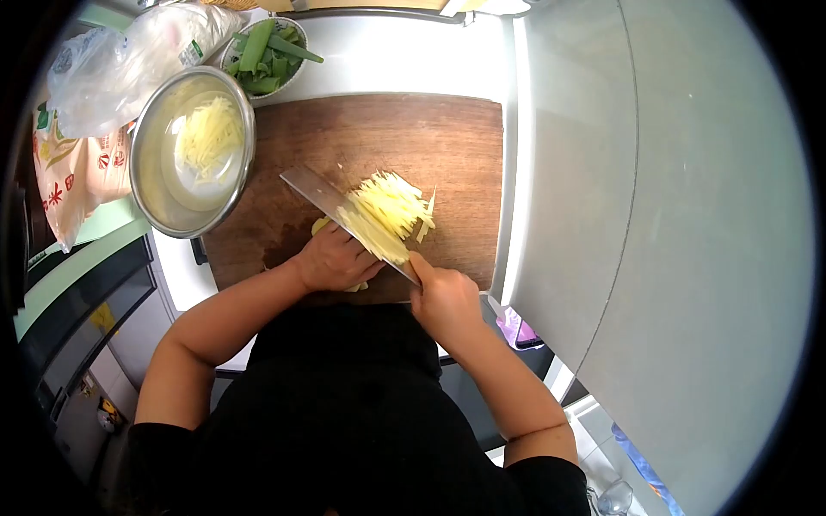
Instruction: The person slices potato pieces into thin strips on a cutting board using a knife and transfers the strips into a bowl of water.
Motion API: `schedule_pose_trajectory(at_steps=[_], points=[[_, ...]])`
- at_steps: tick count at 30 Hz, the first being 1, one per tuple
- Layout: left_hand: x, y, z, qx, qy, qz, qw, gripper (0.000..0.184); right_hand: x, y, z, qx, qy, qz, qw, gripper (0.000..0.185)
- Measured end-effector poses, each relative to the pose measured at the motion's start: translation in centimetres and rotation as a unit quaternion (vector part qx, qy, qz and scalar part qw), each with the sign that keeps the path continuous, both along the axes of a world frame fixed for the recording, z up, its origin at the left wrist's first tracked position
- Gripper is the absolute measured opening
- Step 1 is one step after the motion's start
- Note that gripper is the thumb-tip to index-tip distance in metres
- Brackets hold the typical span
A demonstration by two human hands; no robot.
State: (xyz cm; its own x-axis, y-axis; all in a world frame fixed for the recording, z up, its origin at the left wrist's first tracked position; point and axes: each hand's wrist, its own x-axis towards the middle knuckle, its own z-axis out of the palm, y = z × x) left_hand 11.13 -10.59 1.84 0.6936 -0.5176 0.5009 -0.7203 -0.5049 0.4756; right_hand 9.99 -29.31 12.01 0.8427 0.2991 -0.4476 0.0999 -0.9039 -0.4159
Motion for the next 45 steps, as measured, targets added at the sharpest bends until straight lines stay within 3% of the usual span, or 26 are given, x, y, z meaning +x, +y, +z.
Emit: schedule_pose_trajectory(at_steps=[7,18,23,29,35,45], points=[[-0.5,0.3,0.1,0.019,0.037,-0.019,0.999,0.017,0.3,0.2,-2.2,0.056,-0.038,-0.032,0.997,0.036],[-0.5,0.2,-0.7,-0.009,0.021,-0.012,1.000,0.015,-0.3,-0.3,1.5,0.023,0.035,-0.038,0.998,0.035],[-0.6,0.3,-0.7,-0.001,0.016,-0.006,1.000,0.019,-0.5,0.0,-0.6,-0.004,-0.028,0.001,1.000,0.036],[-0.6,0.3,-0.2,0.009,0.029,-0.007,1.000,0.014,0.0,0.0,-2.1,0.035,-0.020,-0.040,0.998,0.036],[-0.8,0.1,-0.8,0.001,0.022,-0.004,1.000,0.013,0.2,-0.2,1.7,0.071,0.018,-0.059,0.996,0.033],[-0.5,0.1,-0.5,-0.009,0.011,0.007,1.000,0.018,-0.6,0.2,-0.1,-0.014,-0.031,0.005,0.999,0.036]])
